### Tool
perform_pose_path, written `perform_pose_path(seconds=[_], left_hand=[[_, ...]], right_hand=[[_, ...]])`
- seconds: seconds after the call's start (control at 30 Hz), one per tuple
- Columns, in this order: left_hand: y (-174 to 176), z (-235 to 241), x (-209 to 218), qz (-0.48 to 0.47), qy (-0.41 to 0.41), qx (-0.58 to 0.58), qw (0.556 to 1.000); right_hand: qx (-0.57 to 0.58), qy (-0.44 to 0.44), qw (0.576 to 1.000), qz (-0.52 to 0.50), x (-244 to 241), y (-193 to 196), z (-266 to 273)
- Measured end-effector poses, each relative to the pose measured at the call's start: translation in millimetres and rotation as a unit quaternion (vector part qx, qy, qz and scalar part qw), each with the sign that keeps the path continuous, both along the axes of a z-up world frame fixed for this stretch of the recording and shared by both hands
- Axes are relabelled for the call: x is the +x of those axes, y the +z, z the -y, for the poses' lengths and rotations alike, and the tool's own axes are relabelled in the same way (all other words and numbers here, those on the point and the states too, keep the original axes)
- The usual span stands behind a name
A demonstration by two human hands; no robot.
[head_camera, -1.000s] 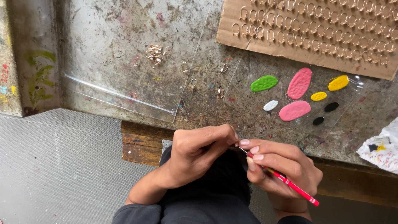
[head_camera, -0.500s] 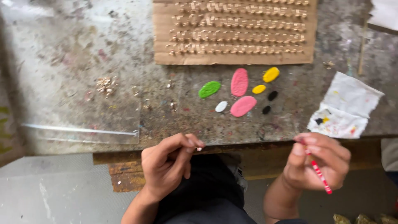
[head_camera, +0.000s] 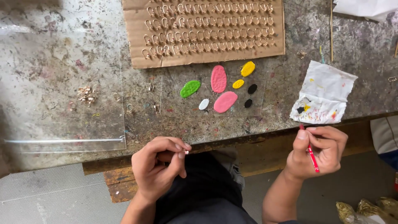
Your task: The person paints small metal rings one by one using a fine brush and multiple paint colors on a palette. They repeatedly dip the brush into different colors and apply paint to each ring held in the left hand, then place the finished rings onto a cardboard sheet.
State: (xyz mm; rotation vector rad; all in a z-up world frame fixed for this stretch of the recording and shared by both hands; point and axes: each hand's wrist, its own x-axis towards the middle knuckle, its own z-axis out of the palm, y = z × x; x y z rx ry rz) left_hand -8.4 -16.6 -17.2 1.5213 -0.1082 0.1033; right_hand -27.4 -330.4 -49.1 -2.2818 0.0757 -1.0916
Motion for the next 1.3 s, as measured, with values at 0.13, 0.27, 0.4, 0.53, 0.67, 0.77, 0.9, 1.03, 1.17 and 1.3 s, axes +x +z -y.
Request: perform_pose_path(seconds=[0.13, 0.27, 0.4, 0.53, 0.67, 0.77, 0.9, 1.03, 1.17, 1.3], left_hand=[[0, -2, -2, -0.036, -0.017, -0.037, 0.999], [3, -3, -1, -0.039, -0.010, -0.025, 0.999], [6, -5, 2, -0.010, -0.012, -0.010, 1.000], [9, -5, 4, 0.002, -0.009, 0.015, 1.000], [6, -5, 3, -0.004, 0.002, 0.034, 0.999], [6, -5, 5, 0.007, 0.011, 0.060, 0.998], [4, -6, 5, 0.006, 0.010, 0.062, 0.998], [5, -6, 6, 0.011, 0.008, 0.061, 0.998], [5, -6, 8, 0.015, 0.012, 0.062, 0.998], [5, -8, 7, 0.011, 0.002, 0.053, 0.999]], right_hand=[[0.002, 0.004, 1.000, 0.029, -2, -7, 5], [0.103, 0.048, 0.991, 0.065, 3, 5, -16], [0.141, 0.129, 0.982, 0.004, 21, 30, -45], [0.031, 0.218, 0.974, -0.050, 58, 47, -60], [0.034, 0.201, 0.972, -0.118, 80, 68, -83], [0.001, 0.193, 0.973, -0.124, 87, 71, -89], [-0.014, 0.196, 0.972, -0.126, 89, 68, -89], [-0.030, 0.194, 0.971, -0.135, 89, 68, -90], [-0.029, 0.189, 0.972, -0.136, 88, 66, -90], [-0.032, 0.192, 0.972, -0.130, 88, 65, -91]])
